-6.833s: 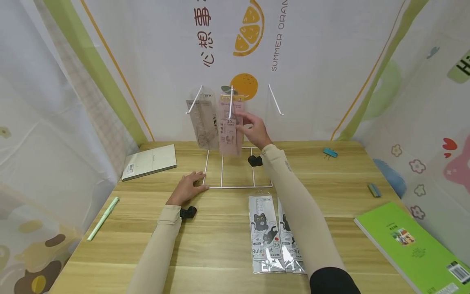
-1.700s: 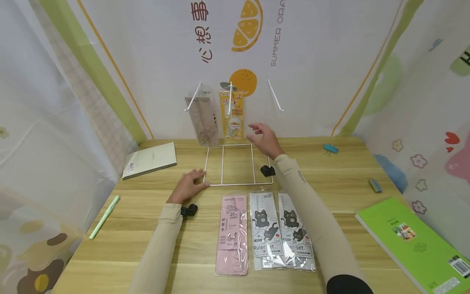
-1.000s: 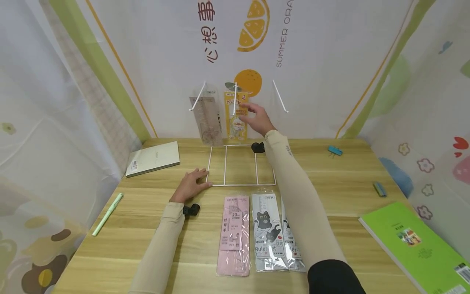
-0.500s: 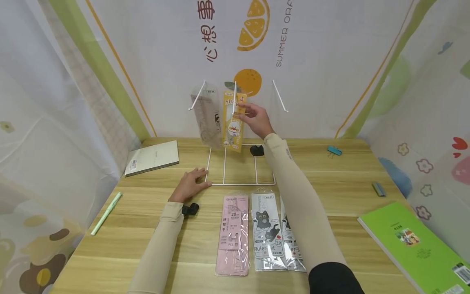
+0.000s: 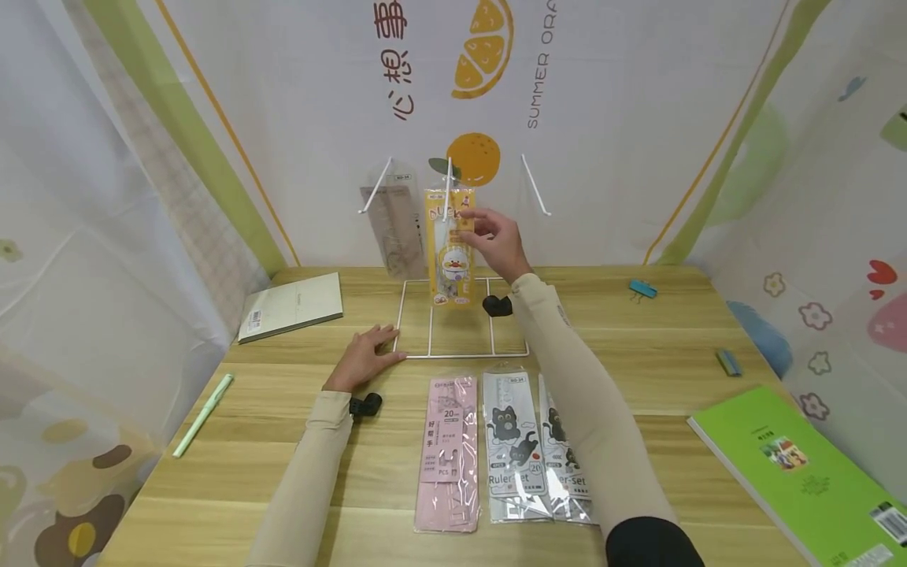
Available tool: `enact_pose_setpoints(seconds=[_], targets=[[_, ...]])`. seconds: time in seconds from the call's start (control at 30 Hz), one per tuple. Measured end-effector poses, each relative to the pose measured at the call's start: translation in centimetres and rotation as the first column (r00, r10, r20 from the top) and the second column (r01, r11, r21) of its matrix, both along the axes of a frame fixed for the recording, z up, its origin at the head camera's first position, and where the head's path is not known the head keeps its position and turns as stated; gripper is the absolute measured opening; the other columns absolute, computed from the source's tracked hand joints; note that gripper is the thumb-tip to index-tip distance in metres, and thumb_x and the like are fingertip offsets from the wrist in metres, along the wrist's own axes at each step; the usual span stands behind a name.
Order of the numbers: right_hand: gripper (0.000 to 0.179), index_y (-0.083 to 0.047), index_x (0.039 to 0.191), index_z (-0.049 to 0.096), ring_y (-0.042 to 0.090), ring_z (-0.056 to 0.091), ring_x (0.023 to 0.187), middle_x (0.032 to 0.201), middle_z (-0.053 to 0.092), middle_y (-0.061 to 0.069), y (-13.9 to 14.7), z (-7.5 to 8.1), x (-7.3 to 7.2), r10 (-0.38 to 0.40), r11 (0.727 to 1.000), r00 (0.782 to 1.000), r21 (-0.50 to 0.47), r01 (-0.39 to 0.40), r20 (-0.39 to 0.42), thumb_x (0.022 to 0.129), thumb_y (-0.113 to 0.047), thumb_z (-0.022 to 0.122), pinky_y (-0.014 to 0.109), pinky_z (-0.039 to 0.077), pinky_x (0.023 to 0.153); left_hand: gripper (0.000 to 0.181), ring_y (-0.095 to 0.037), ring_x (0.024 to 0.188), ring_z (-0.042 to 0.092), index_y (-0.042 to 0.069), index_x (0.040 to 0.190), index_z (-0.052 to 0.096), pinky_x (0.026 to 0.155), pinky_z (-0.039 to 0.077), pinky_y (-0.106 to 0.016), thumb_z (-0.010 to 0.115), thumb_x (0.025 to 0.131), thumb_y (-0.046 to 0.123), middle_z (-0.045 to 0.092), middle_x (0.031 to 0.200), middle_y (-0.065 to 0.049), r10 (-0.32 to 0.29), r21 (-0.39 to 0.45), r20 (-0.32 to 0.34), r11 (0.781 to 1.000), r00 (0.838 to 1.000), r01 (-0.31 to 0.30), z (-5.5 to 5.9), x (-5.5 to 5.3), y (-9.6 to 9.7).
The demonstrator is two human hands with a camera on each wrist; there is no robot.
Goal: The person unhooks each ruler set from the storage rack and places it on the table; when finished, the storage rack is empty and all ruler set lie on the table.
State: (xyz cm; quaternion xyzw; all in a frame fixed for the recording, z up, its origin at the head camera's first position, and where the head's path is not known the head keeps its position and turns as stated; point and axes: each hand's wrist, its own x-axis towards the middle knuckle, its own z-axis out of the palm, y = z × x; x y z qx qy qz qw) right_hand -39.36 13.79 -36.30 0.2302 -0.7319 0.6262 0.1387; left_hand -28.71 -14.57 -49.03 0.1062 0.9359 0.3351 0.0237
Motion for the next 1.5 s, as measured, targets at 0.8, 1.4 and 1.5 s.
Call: enact_pose_setpoints(seconds=[0.8, 1.4, 1.5], targets=[[0.031, 0.009, 0.117, 0.066, 0.013, 0.059, 0.08, 0.109, 0.071, 0.015, 0.2, -1.9, 6.1, 0.08, 0.995, 0.989, -0.044, -0.086, -0.124, 0.088, 0.006, 0.073, 0.023, 0.051, 0.067, 0.059, -0.04, 0.148, 0.031, 0.003, 0.142, 0.058, 0.122, 0.007, -0.064, 0.075, 0.092, 0.03, 0.048, 0.152, -0.017, -0.024, 0.003, -0.04, 1.0, 0.999, 0.024, -0.2, 0.0, -0.2], [0.037, 0.014, 0.118, 0.064, 0.011, 0.058, 0.08, 0.11, 0.071, -0.01, 0.4, -1.2, 9.9, 0.102, 0.989, 0.975, -0.081, -0.12, -0.195, 0.082, 0.016, 0.071, 0.022, 0.052, 0.07, 0.058, -0.039, 0.15, 0.028, 0.004, 0.143, 0.057, 0.124, 0.004, -0.06, 0.074, 0.093, 0.029, 0.046, 0.153, -0.015, -0.018, 0.018, -0.018, 1.0, 1.0, 0.018, -0.3, -0.2, -0.2], [0.037, 0.015, 0.117, 0.064, 0.011, 0.058, 0.079, 0.109, 0.071, -0.009, 0.3, -0.9, 10.4, 0.114, 0.987, 0.971, -0.086, -0.134, -0.21, 0.081, 0.017, 0.071, 0.022, 0.051, 0.07, 0.059, -0.039, 0.15, 0.027, 0.004, 0.143, 0.056, 0.124, 0.003, -0.06, 0.074, 0.093, 0.029, 0.046, 0.154, -0.015, -0.019, 0.019, -0.011, 1.0, 1.0, 0.02, -0.3, -0.2, -0.3]])
